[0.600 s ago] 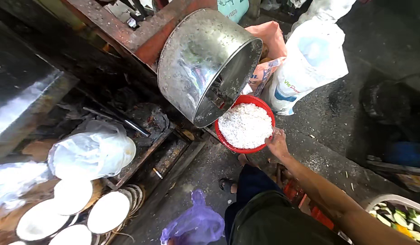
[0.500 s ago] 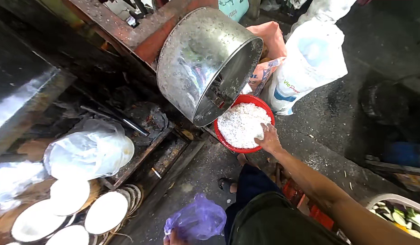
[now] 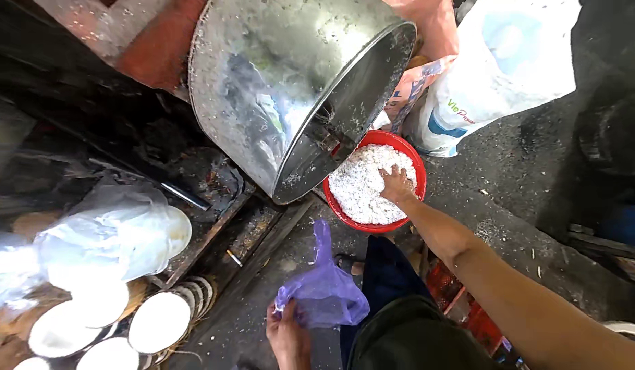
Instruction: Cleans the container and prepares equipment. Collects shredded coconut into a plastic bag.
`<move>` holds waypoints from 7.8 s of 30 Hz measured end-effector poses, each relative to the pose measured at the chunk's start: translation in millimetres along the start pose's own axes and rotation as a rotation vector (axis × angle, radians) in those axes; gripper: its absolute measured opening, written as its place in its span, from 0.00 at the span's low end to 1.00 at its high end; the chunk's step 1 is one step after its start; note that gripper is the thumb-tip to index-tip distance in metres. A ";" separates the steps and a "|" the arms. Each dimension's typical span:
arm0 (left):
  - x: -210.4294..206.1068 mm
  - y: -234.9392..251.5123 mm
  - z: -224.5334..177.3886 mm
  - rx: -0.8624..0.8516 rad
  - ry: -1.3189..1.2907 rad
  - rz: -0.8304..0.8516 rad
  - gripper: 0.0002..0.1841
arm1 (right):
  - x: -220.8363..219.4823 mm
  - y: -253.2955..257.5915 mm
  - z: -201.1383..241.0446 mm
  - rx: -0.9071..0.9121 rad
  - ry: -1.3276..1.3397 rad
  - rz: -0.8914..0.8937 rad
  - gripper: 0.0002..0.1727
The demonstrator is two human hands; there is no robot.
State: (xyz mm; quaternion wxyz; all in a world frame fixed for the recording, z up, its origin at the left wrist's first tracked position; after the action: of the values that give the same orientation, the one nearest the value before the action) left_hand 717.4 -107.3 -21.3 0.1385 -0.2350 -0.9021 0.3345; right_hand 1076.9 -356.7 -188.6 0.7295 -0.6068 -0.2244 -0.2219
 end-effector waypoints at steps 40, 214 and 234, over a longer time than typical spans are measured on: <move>-204.2 27.8 -46.4 -0.133 0.418 0.301 0.21 | -5.2 -104.0 133.6 0.148 0.948 0.612 0.24; -103.8 13.5 -57.7 0.134 -0.579 0.005 0.24 | 68.3 -164.2 161.1 0.810 0.023 0.337 0.22; -90.9 -16.5 -14.8 0.286 -0.318 -0.143 0.16 | -14.5 3.7 -18.7 0.499 -0.641 0.605 0.43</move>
State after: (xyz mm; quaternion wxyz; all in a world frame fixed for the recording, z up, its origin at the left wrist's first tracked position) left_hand 795.4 -157.3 -7.8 0.0501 -0.0925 -0.8703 0.4812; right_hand 1068.5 -373.8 -203.2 0.7784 -0.4894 -0.2975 0.2570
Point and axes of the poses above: each hand's wrist, its own y-axis towards the middle knuckle, its own x-axis out of the back of the hand, z = x × y, the point moved 5 cm from there along y, towards the middle knuckle, and after that the axes turned 11 degrees about z, right-handed, at the moved point
